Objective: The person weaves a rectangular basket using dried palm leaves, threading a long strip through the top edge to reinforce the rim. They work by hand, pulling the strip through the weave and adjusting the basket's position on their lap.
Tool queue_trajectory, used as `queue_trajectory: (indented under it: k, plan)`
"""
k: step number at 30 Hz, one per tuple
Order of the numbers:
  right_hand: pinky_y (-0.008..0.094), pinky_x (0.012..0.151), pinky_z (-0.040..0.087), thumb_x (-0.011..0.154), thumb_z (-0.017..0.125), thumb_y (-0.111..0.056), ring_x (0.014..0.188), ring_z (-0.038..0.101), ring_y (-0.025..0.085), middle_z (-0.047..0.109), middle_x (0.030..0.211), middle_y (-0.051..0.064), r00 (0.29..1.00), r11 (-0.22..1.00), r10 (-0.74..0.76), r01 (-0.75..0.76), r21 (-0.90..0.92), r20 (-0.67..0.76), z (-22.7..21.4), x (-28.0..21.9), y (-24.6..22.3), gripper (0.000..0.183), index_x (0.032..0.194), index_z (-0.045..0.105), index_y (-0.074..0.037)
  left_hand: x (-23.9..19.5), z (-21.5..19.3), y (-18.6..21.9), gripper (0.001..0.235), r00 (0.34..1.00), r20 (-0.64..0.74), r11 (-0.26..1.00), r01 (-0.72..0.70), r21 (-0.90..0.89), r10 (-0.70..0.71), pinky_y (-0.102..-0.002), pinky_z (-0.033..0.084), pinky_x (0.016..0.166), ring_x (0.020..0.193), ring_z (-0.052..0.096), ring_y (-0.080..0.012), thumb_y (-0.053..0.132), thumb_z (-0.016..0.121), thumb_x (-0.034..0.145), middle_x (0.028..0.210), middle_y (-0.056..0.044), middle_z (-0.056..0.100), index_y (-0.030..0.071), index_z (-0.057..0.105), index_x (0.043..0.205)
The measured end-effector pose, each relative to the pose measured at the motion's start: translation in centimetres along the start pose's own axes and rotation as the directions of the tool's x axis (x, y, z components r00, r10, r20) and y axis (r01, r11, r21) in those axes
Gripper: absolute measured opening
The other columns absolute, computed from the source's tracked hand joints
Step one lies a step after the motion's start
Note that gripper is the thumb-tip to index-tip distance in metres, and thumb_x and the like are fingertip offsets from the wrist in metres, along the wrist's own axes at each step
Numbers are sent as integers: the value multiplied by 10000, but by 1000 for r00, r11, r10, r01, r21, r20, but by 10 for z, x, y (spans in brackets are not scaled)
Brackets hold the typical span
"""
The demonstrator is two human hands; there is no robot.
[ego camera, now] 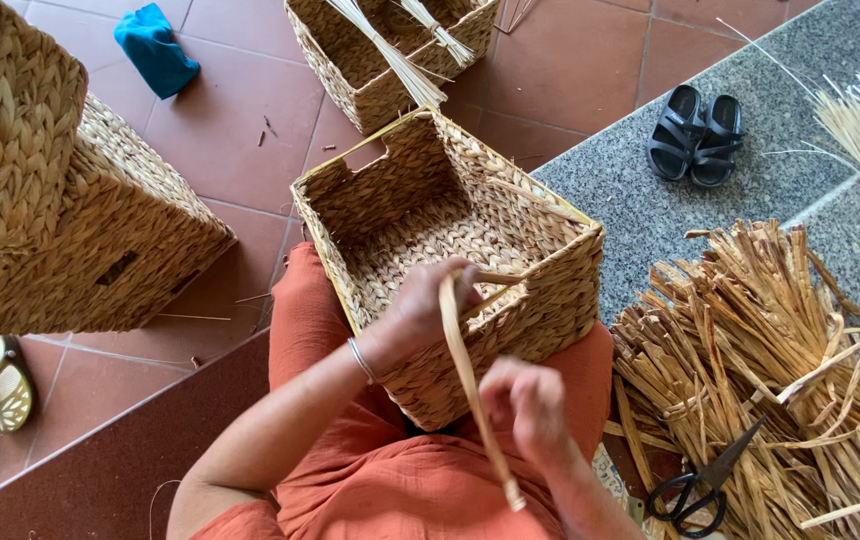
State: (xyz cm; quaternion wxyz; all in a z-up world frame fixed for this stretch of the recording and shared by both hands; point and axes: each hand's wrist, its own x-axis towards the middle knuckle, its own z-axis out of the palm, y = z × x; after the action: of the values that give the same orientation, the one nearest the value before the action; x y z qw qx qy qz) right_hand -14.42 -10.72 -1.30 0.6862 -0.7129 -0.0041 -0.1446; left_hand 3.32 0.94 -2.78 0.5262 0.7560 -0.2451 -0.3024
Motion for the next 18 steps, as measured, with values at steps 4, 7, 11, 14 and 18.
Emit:
queue_trajectory:
  k: [4, 7, 11, 14, 18]
  plan:
    - [205, 335, 443, 1027, 505, -290, 418, 555, 82, 695, 642, 80, 864, 879, 464, -476, -15, -196, -20, 29, 23, 337, 1224, 649, -58, 28, -18, -38, 293, 953, 161, 960, 270, -71, -256, -274, 542, 481, 536, 671, -132, 242, 644, 974, 701, -98, 757, 20, 771, 831]
    - [213, 345, 421, 1015, 511, -241, 364, 498, 77, 704, 630, 106, 817, 813, 572, -553, 182, -75, -26, 41, 29, 430, 1423, 506, -104, 30, -14, -57, 330, 898, 243, 930, 349, 112, -367, -302, 424, 432, 490, 559, -137, 274, 726, 914, 641, -101, 677, 10, 743, 717]
    - [219, 340, 428, 1017, 523, -207, 332, 458, 66, 678, 605, 85, 787, 700, 606, -595, 395, 111, -21, 46, 41, 389, 1378, 557, -63, 31, -15, -56, 353, 895, 292, 924, 255, 285, -337, -312, 451, 436, 481, 561, -93, 353, 786, 839, 586, -17, 651, 50, 719, 670]
    - [213, 346, 400, 1026, 597, -180, 369, 435, 59, 643, 613, 54, 828, 788, 559, -512, 342, -47, -13, 33, 47, 248, 1177, 682, -3, 28, -30, -39, 483, 888, 260, 816, 188, 547, -379, -309, 479, 449, 512, 565, -109, 502, 816, 833, 612, -8, 617, 53, 711, 687]
    - [176, 472, 364, 1044, 718, -139, 588, 430, 17, 515, 761, -12, 907, 924, 367, -330, 193, -204, -8, 9, 37, 215, 869, 638, -44, 5, -62, -11, 536, 959, 56, 818, 206, 537, -278, -343, 465, 515, 560, 604, -163, 555, 754, 878, 664, -31, 678, 40, 728, 732]
